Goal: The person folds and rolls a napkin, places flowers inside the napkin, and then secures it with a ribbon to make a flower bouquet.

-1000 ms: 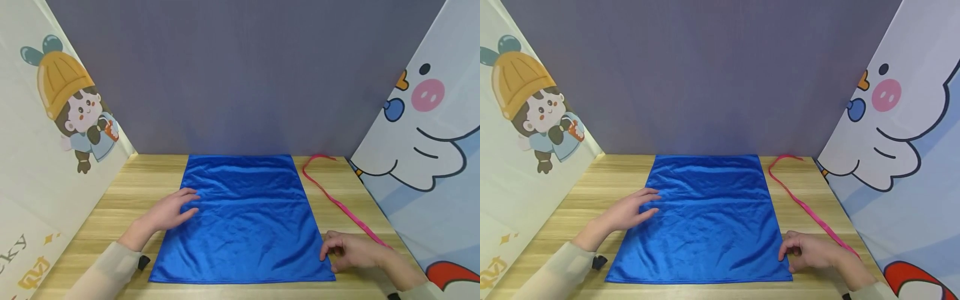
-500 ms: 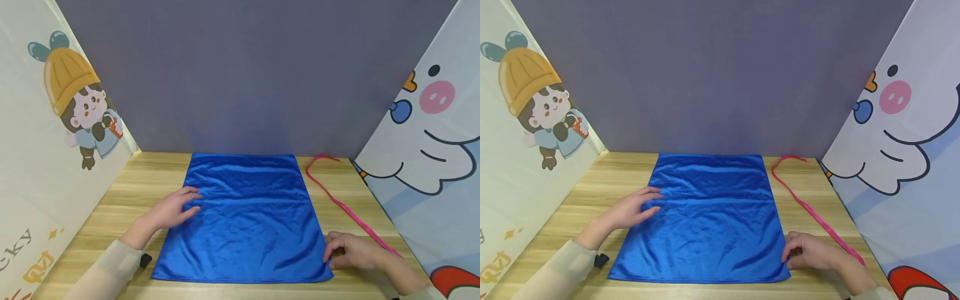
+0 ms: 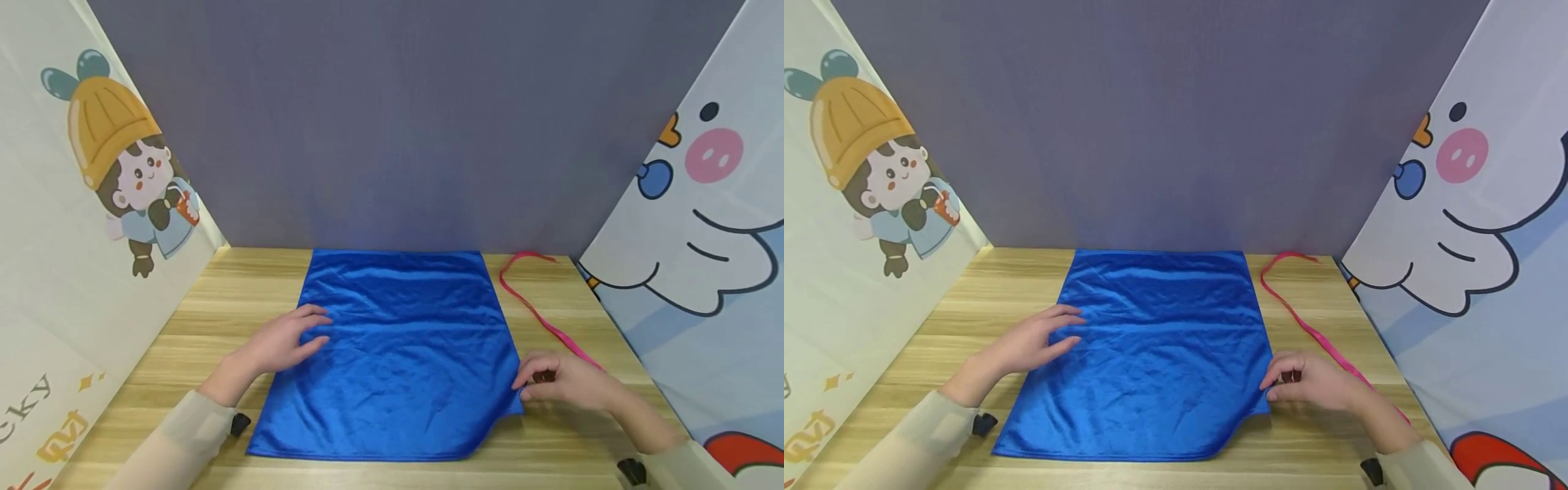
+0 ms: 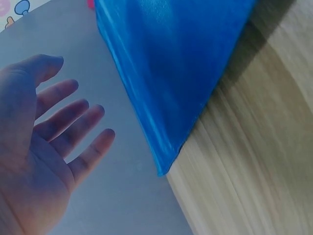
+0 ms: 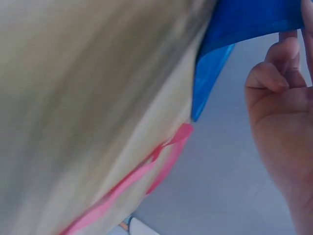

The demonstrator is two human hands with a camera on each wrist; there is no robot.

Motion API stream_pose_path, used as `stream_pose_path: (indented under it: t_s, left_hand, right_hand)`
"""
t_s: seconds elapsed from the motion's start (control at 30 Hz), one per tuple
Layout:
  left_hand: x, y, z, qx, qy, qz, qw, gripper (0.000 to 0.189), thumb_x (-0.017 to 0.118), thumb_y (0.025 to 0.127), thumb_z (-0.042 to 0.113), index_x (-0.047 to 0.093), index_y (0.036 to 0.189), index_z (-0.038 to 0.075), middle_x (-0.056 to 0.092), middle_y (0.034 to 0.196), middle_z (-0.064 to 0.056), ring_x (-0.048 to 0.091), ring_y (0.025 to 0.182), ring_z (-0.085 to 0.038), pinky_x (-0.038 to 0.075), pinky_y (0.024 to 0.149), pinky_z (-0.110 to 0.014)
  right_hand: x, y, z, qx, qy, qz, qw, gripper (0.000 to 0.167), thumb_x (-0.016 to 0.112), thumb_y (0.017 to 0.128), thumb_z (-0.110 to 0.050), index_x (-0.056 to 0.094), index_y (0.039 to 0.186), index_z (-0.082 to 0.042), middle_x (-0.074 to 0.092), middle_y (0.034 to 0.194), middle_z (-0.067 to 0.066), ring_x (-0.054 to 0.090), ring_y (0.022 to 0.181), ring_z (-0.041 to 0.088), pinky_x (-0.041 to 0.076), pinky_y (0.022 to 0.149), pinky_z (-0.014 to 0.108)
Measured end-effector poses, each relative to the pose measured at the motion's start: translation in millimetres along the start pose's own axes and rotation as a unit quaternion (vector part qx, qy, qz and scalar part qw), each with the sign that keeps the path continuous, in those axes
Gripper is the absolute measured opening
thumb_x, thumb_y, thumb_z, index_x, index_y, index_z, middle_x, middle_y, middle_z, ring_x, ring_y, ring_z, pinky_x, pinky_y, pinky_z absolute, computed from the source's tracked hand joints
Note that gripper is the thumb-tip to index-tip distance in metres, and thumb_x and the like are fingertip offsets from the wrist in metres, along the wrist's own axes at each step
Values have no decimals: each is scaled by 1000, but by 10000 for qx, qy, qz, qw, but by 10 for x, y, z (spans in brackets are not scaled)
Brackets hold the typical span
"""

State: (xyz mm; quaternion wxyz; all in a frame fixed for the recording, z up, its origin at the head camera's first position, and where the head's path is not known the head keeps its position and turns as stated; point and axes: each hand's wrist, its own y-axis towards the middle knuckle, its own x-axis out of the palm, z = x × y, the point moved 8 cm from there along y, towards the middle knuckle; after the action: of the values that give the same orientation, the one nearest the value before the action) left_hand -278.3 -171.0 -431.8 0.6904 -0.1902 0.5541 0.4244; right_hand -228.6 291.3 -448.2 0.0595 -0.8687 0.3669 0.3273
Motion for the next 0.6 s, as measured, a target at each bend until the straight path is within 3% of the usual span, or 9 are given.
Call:
stream_pose_path:
  t_s: [0.17,0.33,0.6]
  left_hand:
    - [-2,21,58,162,-145,78,9997,36,75,105,25,75,136,5,70,143,-15,69,132,-35,58,109,-54]
    - [5,44,161,281,-764,165,9965,30,75,106,25,77,132,10,75,133,-6,71,126,-29,60,105,-49]
    - [167,116,573,608,-1969,-154,9784,22,77,105,23,81,124,12,81,112,-4,71,96,-6,61,78,-28]
  right_hand:
    - [-111,198,-109,-236,-154,280,9992,24,81,97,-2,83,111,-23,77,105,-2,66,86,10,56,70,26]
    - [-224,404,-176,-448,-94,416,9981,28,79,96,4,83,112,-19,79,104,0,66,85,12,57,71,26]
    - [-419,704,-192,32,-247,687,9973,19,81,98,-3,83,110,-18,77,99,-5,64,79,11,56,67,26]
